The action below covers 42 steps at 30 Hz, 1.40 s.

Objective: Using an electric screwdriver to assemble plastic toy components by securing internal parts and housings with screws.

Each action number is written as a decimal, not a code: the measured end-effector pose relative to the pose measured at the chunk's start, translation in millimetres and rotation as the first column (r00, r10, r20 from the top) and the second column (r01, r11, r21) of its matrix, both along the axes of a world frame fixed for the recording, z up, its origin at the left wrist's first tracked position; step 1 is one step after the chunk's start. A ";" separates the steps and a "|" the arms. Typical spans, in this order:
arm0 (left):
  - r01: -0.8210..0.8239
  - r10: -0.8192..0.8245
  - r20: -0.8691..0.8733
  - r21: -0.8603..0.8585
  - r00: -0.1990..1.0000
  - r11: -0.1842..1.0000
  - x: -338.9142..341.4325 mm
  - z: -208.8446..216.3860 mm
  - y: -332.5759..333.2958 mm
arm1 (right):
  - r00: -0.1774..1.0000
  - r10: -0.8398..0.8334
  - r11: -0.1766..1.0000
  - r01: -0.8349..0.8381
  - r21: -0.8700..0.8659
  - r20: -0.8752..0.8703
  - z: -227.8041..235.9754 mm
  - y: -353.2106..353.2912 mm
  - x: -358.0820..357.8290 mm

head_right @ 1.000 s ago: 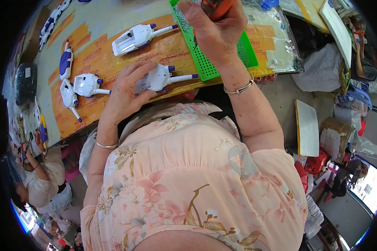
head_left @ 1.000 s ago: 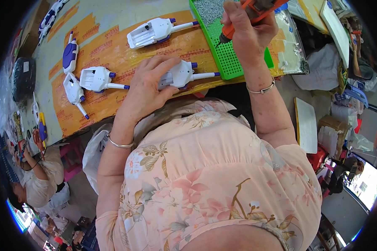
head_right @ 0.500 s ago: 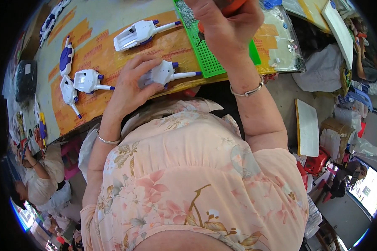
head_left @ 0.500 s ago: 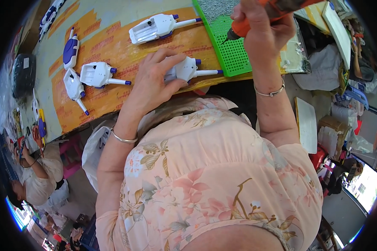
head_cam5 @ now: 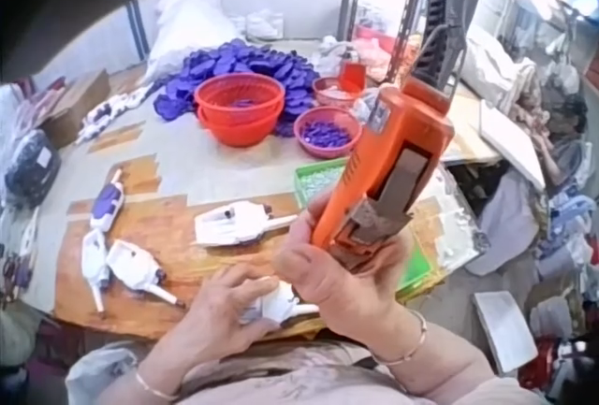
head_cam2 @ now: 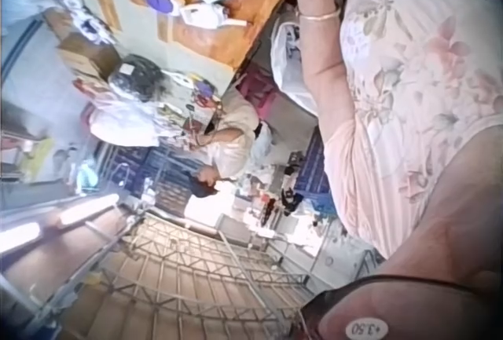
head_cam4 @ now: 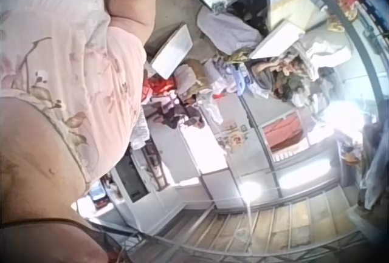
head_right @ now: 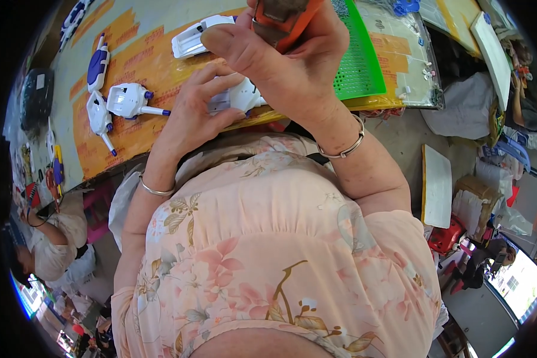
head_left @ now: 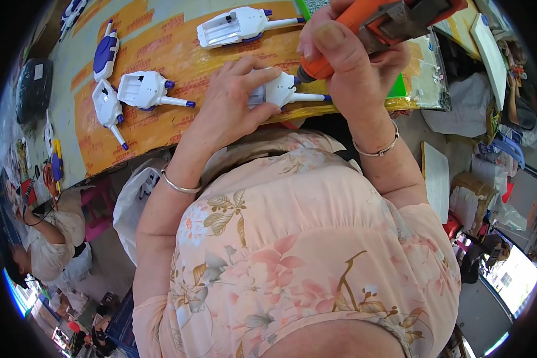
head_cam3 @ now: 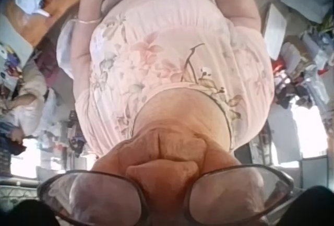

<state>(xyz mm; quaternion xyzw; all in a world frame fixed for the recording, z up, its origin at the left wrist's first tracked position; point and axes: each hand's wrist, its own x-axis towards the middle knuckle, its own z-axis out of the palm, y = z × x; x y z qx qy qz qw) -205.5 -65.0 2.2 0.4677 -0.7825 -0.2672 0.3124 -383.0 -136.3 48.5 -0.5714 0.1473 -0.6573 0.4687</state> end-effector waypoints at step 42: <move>-0.379 0.274 0.421 0.192 0.865 0.905 2.0 35.6 7.3 | 0.892 -0.426 0.897 0.438 0.061 -0.148 -5.3 -41.3 -71.6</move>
